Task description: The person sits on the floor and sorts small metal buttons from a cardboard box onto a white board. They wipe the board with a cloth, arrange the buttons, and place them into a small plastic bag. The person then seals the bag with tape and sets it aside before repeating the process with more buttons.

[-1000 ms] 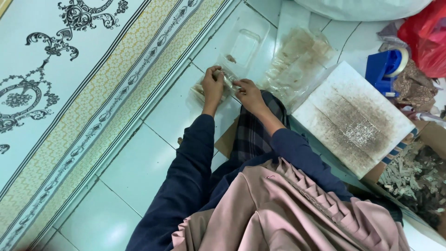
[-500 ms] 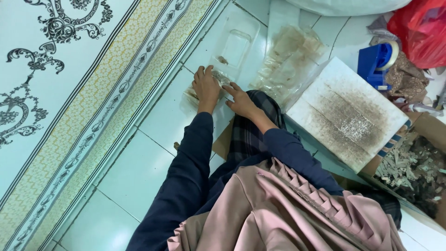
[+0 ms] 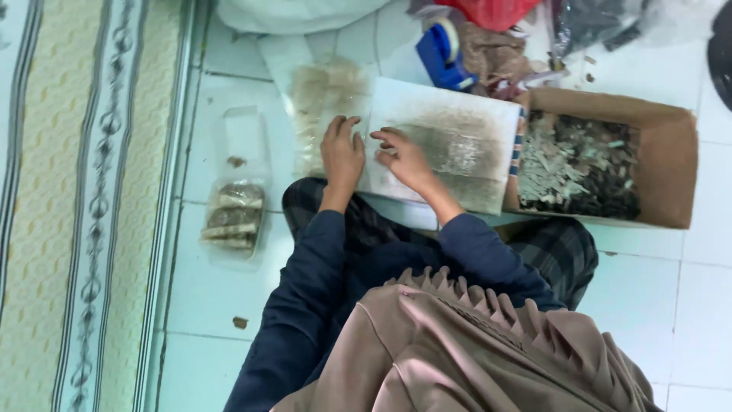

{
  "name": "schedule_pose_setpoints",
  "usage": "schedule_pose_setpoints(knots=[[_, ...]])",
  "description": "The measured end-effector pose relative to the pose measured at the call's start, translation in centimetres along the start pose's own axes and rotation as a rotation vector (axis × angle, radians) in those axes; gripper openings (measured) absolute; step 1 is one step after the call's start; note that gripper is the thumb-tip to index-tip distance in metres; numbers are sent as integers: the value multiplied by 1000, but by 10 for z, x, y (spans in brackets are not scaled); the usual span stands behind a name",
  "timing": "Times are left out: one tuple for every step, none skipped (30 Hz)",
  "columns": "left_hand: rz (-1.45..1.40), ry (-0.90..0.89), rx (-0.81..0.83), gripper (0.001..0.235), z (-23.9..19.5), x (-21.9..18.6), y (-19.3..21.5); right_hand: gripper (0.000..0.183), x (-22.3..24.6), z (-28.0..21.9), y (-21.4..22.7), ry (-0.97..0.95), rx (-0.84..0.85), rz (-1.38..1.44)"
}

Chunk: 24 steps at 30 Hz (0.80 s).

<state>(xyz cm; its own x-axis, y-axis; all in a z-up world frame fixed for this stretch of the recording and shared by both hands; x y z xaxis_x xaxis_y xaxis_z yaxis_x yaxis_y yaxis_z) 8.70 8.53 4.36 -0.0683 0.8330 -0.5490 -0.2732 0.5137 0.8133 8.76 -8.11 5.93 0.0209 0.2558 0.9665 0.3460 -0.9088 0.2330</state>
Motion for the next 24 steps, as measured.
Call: schedule_pose_setpoints(knots=[[-10, -33, 15, 35, 3, -28, -13, 44, -6, 0, 32, -3, -37, 0], [-54, -87, 62, 34, 6, -57, -27, 41, -10, -2, 66, 25, -125, -25], [-95, -137, 111, 33, 5, -84, -40, 37, -15, -5, 97, 51, -208, -50], [-101, -166, 127, 33, 4, -104, -55, 37, -28, -4, 125, 45, -242, -49], [-122, -216, 143, 32, 3, -123, -69, 36, -38, -2, 153, 82, -318, -119], [-142, -267, 158, 31, 2, -141, -82, 35, -48, -1, 180, 117, -393, -191], [-144, -285, 168, 31, -3, -155, -88, 35, -54, 4, 198, 114, -413, -188], [-177, -299, 185, 31, -8, -168, -94, 34, -57, 8, 216, 177, -467, -402], [-206, -303, 199, 30, -13, -178, -98, 32, -59, 13, 229, 239, -509, -615], [-203, -314, 205, 30, -18, -184, -98, 32, -57, 20, 235, 235, -520, -611], [-237, -317, 255, 30, -22, -189, -99, 32, -60, 32, 238, 71, -424, -748], [-271, -319, 306, 29, -26, -194, -98, 32, -63, 43, 240, -94, -322, -879], [-268, -325, 302, 29, -29, -195, -95, 32, -59, 53, 240, -90, -328, -876], [-302, -294, 347, 29, -34, -194, -93, 31, -60, 64, 239, -211, -242, -952], [-335, -263, 389, 29, -36, -194, -91, 31, -59, 76, 238, -330, -154, -1026], [-332, -269, 383, 29, -39, -194, -85, 31, -56, 82, 237, -323, -161, -1025], [-358, -252, 401, 29, -41, -193, -79, 33, -54, 88, 235, -388, -112, -1013], [-383, -234, 418, 29, -44, -191, -72, 36, -53, 94, 232, -452, -64, -1000], [-380, -237, 409, 29, -46, -186, -72, 36, -74, 104, 237, -442, -66, -1001], [-398, -218, 412, 29, -48, -181, -71, 38, -97, 115, 240, -458, -58, -932], [-419, -199, 419, 29, -53, -176, -71, 41, -121, 122, 243, -478, -48, -864], [-418, -199, 414, 29, -52, -175, -65, 41, -108, 118, 247, -472, -48, -866], [-436, -162, 439, 26, -54, -173, -61, 38, -94, 113, 252, -437, -107, -778], [-453, -124, 464, 23, -56, -170, -56, 37, -81, 107, 256, -400, -164, -690]])
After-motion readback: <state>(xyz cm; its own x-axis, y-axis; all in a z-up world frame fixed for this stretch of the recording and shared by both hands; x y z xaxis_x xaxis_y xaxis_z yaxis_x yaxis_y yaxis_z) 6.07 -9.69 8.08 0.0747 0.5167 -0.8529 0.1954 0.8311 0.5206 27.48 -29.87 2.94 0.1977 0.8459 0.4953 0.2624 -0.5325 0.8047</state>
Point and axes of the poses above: each hand's wrist, its own z-axis towards the middle knuckle, its own y-axis out of the back of the hand, x = y × z, the point moved 4 cm from there along z, towards the middle knuckle, and after that the axes turned 12 degrees about z, right-handed, at the moved point
